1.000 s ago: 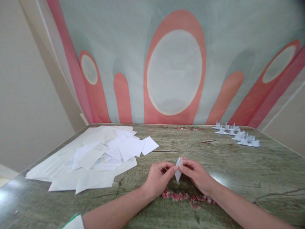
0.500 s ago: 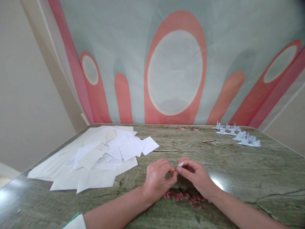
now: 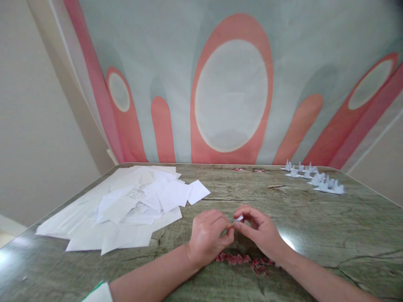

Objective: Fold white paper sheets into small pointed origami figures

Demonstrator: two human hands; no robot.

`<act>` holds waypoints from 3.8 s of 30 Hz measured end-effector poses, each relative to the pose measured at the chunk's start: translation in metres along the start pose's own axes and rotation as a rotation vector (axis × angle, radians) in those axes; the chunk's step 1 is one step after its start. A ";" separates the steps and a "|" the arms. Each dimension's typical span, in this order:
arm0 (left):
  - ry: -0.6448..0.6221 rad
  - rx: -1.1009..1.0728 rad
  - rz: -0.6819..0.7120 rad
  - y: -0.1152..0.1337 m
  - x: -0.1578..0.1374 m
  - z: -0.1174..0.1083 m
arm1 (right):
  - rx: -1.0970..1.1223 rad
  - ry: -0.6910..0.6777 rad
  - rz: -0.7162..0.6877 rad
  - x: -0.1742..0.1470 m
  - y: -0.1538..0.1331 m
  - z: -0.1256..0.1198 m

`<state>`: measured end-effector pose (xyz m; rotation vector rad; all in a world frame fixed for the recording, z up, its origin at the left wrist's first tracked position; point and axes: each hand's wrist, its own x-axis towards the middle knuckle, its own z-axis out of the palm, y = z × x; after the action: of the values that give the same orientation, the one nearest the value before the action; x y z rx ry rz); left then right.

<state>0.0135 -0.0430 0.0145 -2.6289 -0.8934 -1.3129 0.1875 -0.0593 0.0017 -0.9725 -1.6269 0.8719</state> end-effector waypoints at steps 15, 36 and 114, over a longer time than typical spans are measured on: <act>-0.169 0.340 0.376 -0.008 0.008 -0.024 | -0.621 0.126 -0.502 -0.002 -0.004 -0.011; -0.196 0.319 0.361 -0.011 0.004 -0.018 | -0.590 0.072 -0.438 -0.002 -0.005 -0.011; -0.275 -0.588 -0.696 0.004 0.004 0.001 | 0.082 -0.034 0.297 -0.003 -0.012 0.007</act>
<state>0.0184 -0.0441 0.0177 -3.1319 -1.8395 -1.5479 0.1787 -0.0678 0.0093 -1.1643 -1.4837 1.1513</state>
